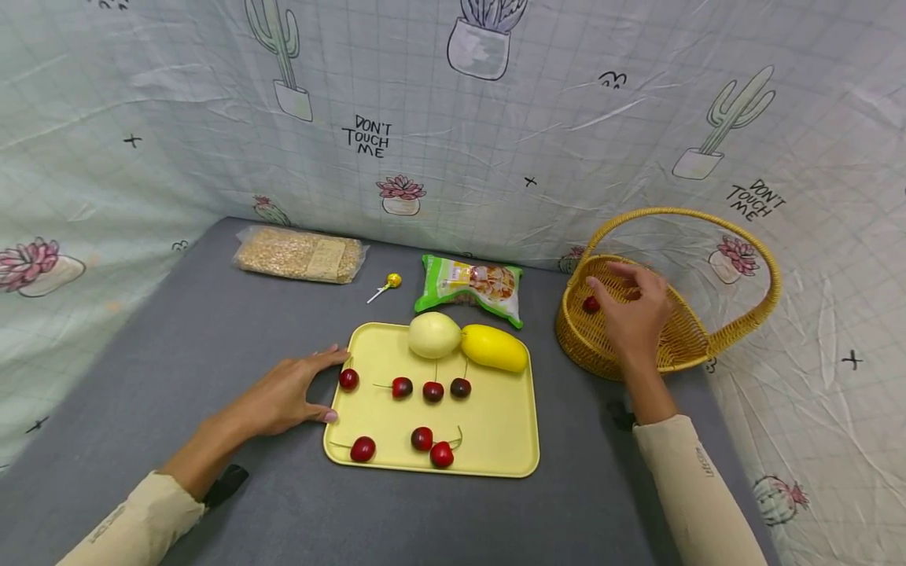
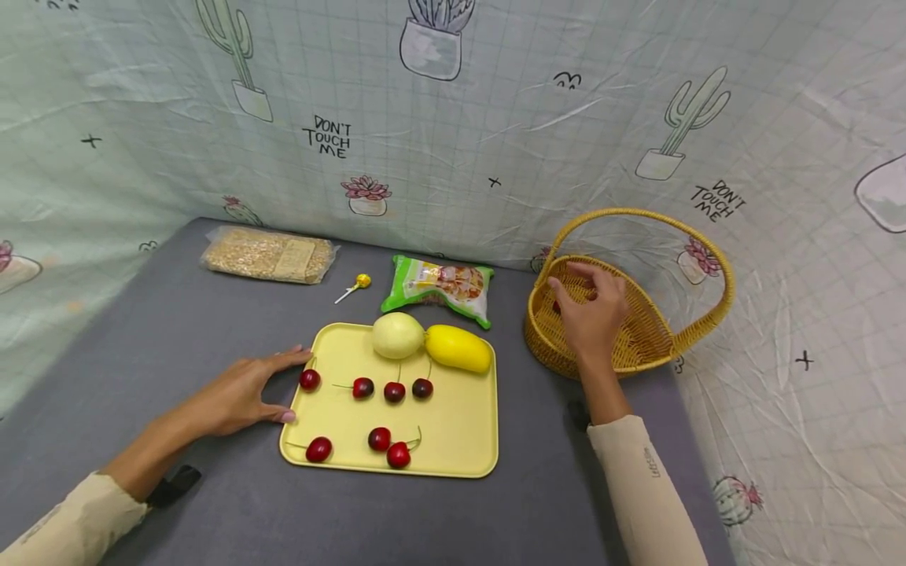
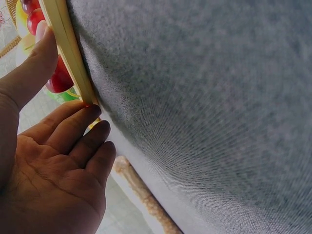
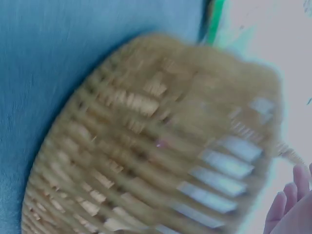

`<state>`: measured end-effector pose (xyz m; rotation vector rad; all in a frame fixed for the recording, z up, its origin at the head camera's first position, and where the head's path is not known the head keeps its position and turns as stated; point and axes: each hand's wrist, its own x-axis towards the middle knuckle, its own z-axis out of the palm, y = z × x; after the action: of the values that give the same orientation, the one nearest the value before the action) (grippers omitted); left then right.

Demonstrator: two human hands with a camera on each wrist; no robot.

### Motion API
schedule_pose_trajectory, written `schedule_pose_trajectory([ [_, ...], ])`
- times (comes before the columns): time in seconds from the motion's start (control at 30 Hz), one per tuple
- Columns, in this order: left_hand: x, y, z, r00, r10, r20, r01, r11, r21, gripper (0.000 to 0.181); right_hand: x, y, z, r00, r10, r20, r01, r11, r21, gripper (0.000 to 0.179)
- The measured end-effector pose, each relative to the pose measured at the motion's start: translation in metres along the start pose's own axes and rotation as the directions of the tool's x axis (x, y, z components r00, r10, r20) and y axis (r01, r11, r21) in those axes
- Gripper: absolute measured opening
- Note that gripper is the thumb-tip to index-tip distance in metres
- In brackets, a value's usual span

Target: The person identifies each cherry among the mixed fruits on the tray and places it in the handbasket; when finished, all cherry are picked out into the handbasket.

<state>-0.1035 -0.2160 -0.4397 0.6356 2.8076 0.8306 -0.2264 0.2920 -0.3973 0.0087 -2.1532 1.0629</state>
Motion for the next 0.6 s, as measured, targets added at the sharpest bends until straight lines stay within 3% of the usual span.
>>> schedule_pose_trajectory([
  [0.33, 0.0, -0.001, 0.001, 1.0, 0.014, -0.015, -0.015, 1.0, -0.006, 0.091, -0.042, -0.043, 0.001, 0.981, -0.159, 0.108, 0.147, 0.983, 0.113, 0.034],
  [0.6, 0.0, -0.001, 0.001, 1.0, 0.014, -0.015, -0.014, 1.0, -0.012, 0.091, -0.074, -0.063, 0.004, 0.936, -0.232, 0.263, 0.205, 0.97, 0.127, 0.041],
])
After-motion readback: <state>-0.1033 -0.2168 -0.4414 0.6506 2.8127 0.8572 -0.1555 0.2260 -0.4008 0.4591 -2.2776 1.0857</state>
